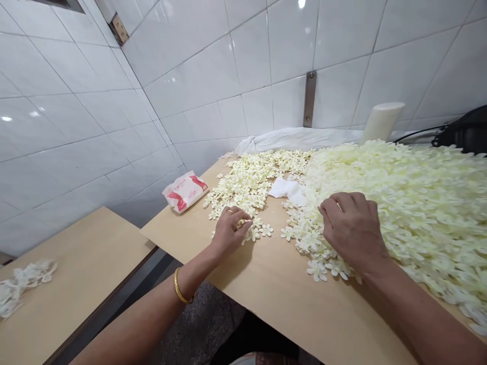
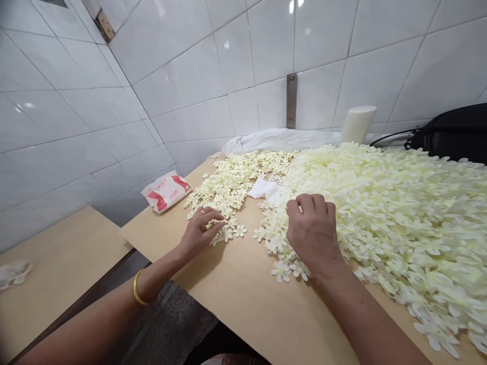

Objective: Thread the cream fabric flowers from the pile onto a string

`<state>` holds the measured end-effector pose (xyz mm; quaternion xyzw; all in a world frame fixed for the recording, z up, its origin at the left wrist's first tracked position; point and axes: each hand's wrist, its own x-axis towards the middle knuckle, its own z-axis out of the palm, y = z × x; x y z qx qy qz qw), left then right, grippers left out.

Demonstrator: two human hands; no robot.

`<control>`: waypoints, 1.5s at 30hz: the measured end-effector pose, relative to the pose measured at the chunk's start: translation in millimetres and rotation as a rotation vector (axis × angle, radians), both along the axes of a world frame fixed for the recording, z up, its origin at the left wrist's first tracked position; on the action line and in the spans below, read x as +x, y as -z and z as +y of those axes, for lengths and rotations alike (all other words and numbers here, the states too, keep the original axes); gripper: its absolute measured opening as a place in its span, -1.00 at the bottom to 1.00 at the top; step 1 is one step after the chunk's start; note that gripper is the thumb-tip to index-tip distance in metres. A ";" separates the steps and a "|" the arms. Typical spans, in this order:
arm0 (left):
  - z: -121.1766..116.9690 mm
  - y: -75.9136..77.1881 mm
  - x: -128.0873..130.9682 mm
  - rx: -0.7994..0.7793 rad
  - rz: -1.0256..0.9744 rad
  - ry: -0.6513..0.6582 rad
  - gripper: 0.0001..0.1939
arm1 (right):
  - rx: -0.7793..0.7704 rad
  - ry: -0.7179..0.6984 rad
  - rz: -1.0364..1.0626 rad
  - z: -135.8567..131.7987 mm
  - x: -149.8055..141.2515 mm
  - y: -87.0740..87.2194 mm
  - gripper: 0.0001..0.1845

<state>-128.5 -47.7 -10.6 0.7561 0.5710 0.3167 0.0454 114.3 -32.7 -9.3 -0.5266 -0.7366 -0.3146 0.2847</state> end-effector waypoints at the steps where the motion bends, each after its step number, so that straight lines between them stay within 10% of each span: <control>1: -2.6 2.1 -1.0 0.002 0.011 -0.006 -0.88 | 0.006 0.004 0.005 0.0 0.0 -0.3 -0.88; 21: -10.4 17.6 6.1 0.181 0.113 0.102 -0.89 | 0.057 -0.074 0.127 -3.0 -3.1 -2.6 -0.87; 29: 2.0 -1.5 24.9 0.400 -0.049 0.138 -0.86 | 0.039 -0.193 0.187 -7.4 -7.2 -8.4 -0.84; 38: 27.8 -28.0 99.6 0.548 -0.191 0.327 -0.87 | -0.649 -0.594 1.203 -7.1 -11.7 -35.5 -0.74; 45: 36.5 -37.3 118.4 -0.046 -0.792 0.449 -0.67 | -0.686 -0.651 1.479 3.5 -0.4 -40.0 -0.76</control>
